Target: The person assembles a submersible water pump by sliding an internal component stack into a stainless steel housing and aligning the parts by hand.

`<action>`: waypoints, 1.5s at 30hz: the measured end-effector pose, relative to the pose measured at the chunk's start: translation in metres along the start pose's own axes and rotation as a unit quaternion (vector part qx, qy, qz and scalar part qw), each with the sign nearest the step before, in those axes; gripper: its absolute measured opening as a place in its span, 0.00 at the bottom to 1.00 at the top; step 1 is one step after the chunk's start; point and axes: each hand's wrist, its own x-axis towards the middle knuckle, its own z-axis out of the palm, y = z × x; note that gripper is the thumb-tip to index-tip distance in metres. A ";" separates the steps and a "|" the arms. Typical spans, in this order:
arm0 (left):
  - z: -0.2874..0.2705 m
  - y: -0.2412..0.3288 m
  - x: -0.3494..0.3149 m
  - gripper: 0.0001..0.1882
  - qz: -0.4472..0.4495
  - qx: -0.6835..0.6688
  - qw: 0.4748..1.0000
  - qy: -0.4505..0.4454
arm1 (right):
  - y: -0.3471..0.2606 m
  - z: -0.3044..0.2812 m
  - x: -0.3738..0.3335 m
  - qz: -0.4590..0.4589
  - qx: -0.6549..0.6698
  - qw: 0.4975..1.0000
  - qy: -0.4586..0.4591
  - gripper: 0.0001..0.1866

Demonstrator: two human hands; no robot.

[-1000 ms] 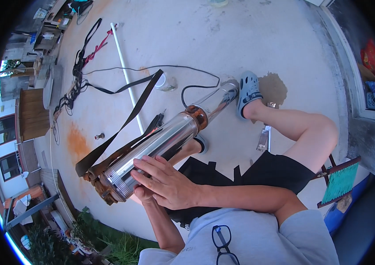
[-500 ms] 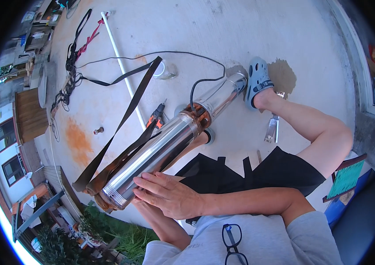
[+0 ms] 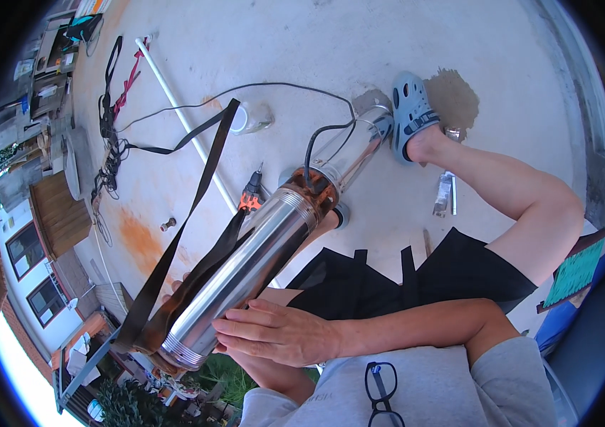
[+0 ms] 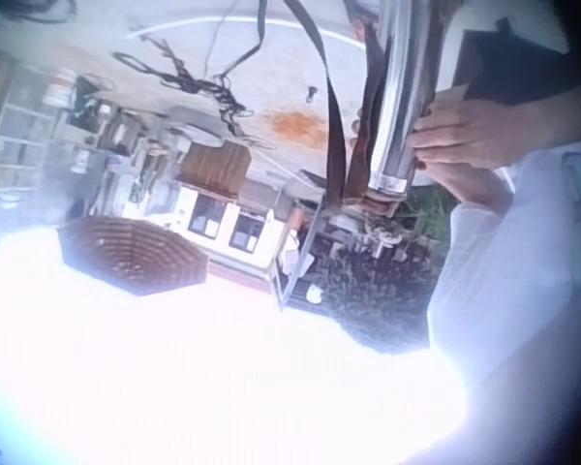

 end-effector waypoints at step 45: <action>0.318 0.012 0.264 0.37 0.340 0.099 0.886 -0.298 | 0.043 -0.252 0.127 0.176 -0.174 0.938 0.243 0.54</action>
